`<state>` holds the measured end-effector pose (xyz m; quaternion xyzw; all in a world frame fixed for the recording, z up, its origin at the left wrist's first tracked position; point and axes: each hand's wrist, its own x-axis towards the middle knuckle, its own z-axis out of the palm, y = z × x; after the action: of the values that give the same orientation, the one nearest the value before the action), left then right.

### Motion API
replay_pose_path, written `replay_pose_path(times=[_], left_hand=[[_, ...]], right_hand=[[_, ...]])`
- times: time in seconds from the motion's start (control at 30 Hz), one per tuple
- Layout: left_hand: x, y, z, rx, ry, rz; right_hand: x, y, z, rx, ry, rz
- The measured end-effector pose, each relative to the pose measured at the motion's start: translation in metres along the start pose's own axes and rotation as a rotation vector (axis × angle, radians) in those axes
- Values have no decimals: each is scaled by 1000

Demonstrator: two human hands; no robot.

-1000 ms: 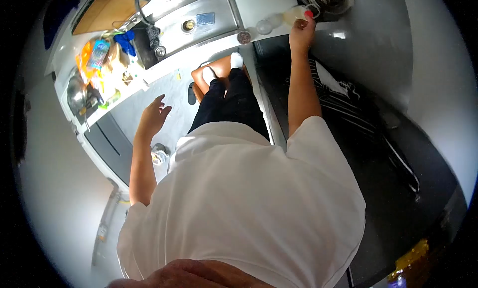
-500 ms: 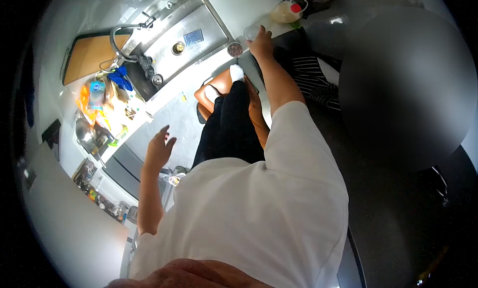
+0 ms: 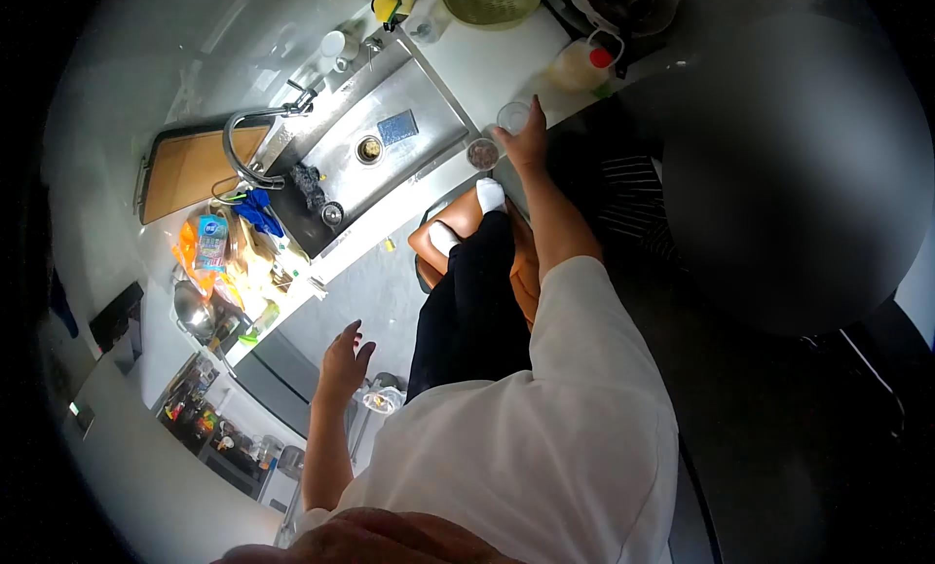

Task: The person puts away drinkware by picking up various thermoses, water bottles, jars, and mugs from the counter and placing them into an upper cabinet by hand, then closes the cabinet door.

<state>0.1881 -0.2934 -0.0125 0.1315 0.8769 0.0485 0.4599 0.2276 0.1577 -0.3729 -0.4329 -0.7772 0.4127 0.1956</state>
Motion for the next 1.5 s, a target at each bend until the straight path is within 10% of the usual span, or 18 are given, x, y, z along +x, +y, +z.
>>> replay_pose_path(times=[0.57,0.9,1.03,1.5], left_hand=[[15,21,-8,71,-18,97],[-43,194,-143,-108,604,826],[-137,247,-213,-176,793,1013],[-296,285,-397,-414,1711,1339]], right_hand=[[24,-30,-51,94,158,-66],[-43,-406,-283,363,-427,-325],[-59,-527,-365,302,-379,-903],[-72,-844,-467,599,-390,-1215]])
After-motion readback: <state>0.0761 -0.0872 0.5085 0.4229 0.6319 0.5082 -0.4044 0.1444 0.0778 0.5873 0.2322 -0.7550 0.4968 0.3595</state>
